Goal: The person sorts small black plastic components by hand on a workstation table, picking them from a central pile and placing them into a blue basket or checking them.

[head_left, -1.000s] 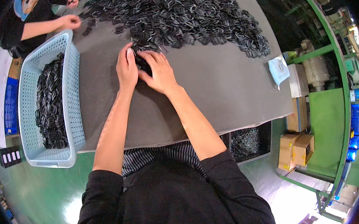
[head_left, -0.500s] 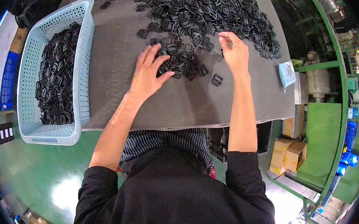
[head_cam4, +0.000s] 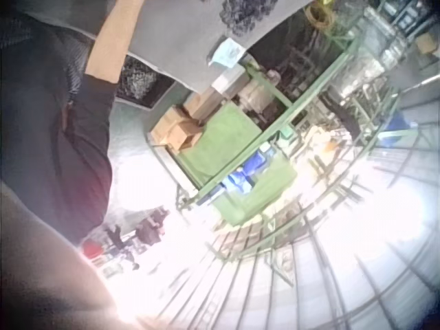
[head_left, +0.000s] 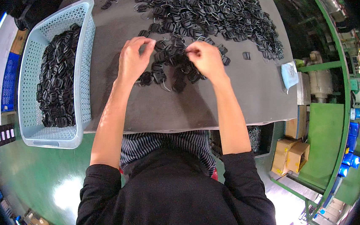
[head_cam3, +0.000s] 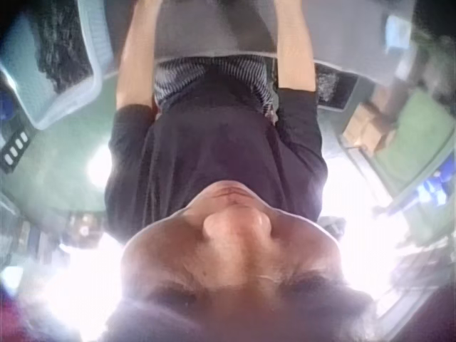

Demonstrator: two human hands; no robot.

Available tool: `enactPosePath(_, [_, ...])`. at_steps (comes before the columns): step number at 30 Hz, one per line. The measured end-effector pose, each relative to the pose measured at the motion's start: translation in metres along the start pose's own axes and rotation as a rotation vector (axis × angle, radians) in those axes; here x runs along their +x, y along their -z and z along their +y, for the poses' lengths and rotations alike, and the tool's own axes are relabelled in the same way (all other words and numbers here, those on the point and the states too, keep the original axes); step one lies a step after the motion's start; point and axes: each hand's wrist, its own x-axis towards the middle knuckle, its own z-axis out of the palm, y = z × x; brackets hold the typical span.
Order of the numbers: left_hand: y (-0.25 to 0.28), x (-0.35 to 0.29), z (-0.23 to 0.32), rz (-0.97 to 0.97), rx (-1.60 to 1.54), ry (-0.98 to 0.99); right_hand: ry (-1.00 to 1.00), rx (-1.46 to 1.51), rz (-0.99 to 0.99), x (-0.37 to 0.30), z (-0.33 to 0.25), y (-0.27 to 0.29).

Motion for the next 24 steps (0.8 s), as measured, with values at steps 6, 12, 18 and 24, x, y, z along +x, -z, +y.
enactPosePath(6, [-0.059,0.028,0.028,-0.004,0.046,-0.317,-0.259,0.538,-0.14,-0.004,0.06,0.083])
enactPosePath(12, [-0.139,0.05,0.075,-0.209,0.368,-0.271,-0.424,0.725,-0.046,-0.026,0.089,0.123])
enactPosePath(18, [-0.152,0.063,0.068,-0.352,0.298,-0.224,-0.486,1.057,0.213,-0.047,0.118,0.139])
enactPosePath(24, [-0.136,0.033,0.079,-0.238,0.296,-0.401,-0.486,0.014,0.388,-0.032,0.148,0.126])
